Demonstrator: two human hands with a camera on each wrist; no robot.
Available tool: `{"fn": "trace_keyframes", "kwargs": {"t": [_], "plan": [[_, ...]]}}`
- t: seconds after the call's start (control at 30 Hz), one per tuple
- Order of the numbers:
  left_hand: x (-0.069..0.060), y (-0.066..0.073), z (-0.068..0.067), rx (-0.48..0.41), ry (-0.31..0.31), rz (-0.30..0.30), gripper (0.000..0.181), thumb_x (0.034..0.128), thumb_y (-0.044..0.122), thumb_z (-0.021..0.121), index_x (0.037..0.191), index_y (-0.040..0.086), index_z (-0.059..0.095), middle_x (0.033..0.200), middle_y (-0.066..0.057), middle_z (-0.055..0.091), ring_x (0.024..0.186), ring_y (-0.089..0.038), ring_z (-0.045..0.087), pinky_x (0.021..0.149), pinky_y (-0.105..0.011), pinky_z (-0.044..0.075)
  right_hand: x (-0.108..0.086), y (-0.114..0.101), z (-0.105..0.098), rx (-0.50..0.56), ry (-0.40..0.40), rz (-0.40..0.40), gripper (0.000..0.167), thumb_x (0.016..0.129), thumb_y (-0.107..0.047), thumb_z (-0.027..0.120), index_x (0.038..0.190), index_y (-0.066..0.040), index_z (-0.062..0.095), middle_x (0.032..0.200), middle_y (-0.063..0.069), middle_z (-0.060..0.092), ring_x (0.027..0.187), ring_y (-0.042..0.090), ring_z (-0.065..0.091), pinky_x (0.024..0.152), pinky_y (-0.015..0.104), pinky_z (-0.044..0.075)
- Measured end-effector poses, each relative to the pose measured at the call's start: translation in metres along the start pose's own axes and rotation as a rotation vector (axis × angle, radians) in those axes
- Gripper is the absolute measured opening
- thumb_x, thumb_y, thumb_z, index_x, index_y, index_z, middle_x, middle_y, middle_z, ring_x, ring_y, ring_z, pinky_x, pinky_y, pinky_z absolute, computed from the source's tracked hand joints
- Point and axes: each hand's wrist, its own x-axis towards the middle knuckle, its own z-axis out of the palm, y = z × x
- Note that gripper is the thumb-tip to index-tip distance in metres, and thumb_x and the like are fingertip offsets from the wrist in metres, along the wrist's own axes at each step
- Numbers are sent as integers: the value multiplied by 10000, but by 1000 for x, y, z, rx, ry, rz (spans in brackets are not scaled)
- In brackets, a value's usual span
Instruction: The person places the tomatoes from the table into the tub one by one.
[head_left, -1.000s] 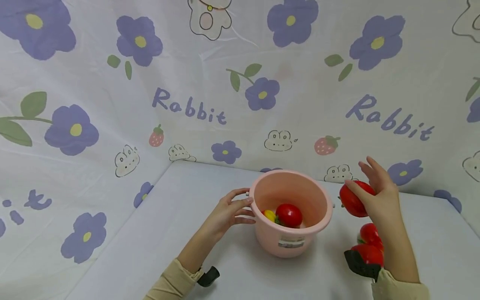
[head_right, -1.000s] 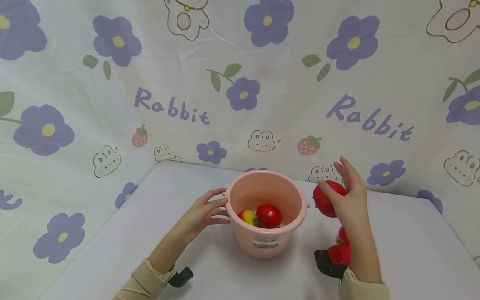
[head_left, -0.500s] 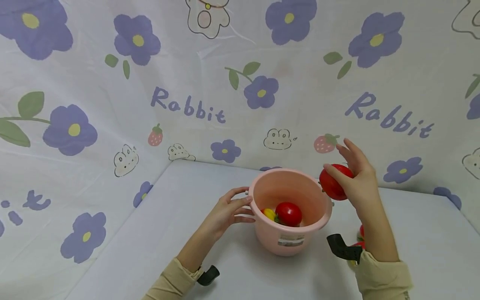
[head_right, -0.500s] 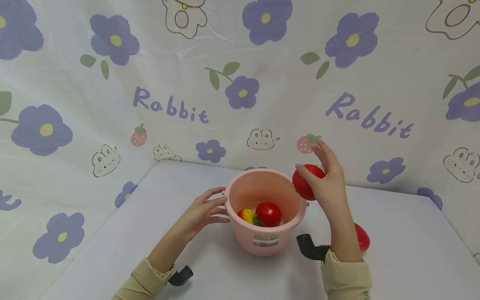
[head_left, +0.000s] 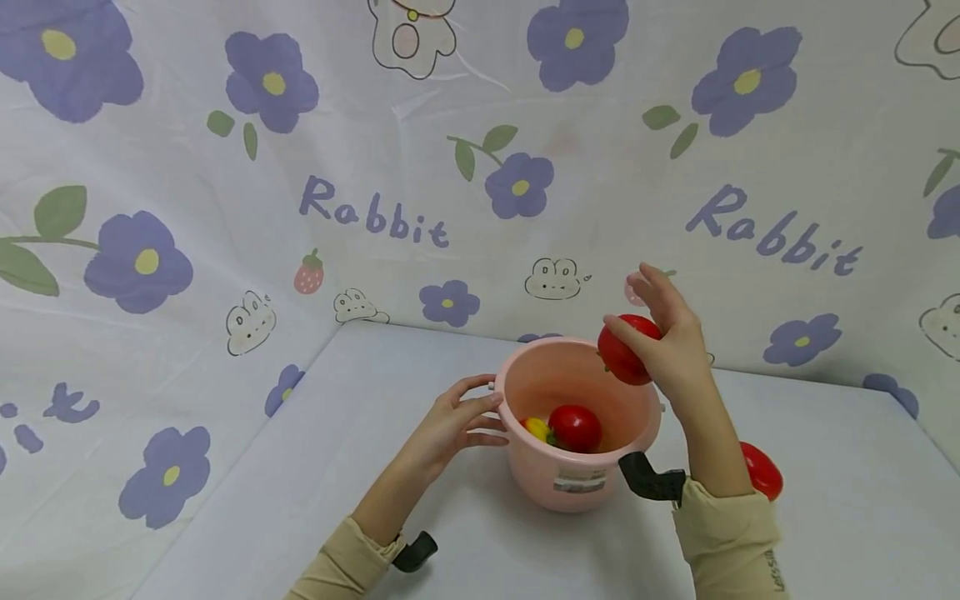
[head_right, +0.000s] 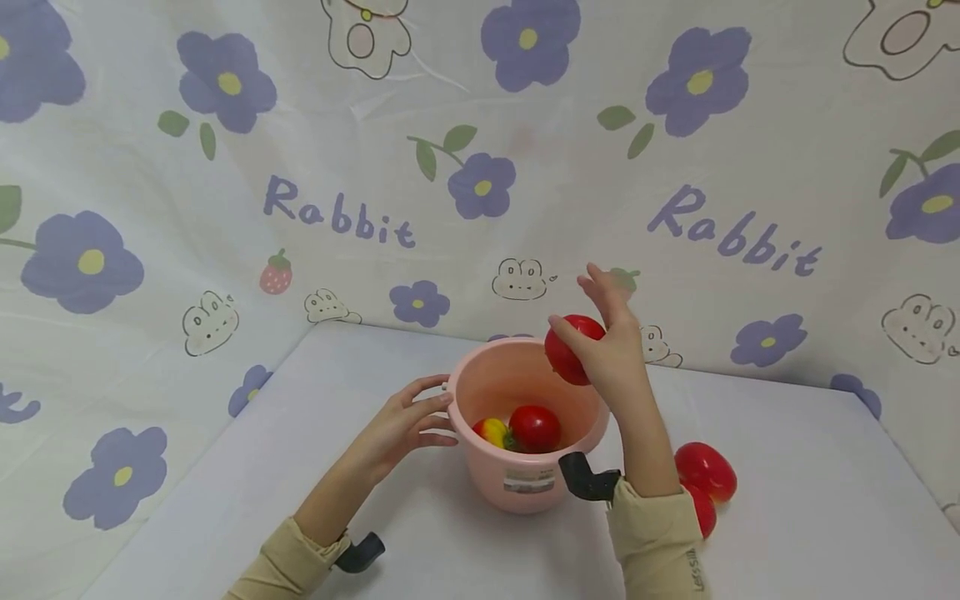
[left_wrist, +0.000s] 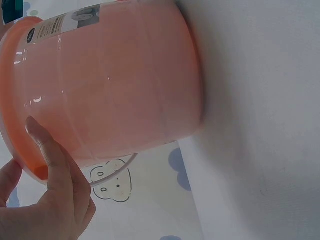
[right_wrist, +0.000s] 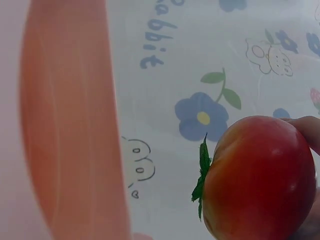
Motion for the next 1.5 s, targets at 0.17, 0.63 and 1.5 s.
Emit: {"fn": "trace_keyframes", "kwargs": {"t": [0.17,0.63,1.5], "plan": [[0,0,0,2,0,2,583,920,373,658,1429,202,430,1212,-142,654,964,-218,727,861,-394,597,6,-4,10,3,-33,-11,809,906,-226,685,1551,-329,209,1588,20,347,1476,340,303,1029,571,451],[0,1,-1,-1,-10,3,553,936,337,640,1429,195,433,1187,-138,664,938,-205,729,845,-400,603,19,-9,34,17,-87,6,797,902,-248,688,1547,-324,225,1582,7,360,1473,334,306,1022,548,476],[0,0,-2,-3,-23,2,553,936,343,638,1428,196,431,1203,-142,657,941,-192,726,863,-408,596,25,-31,66,33,-155,-76,784,896,-279,689,1543,-297,246,1587,-4,348,1496,260,275,1148,551,349]]}}
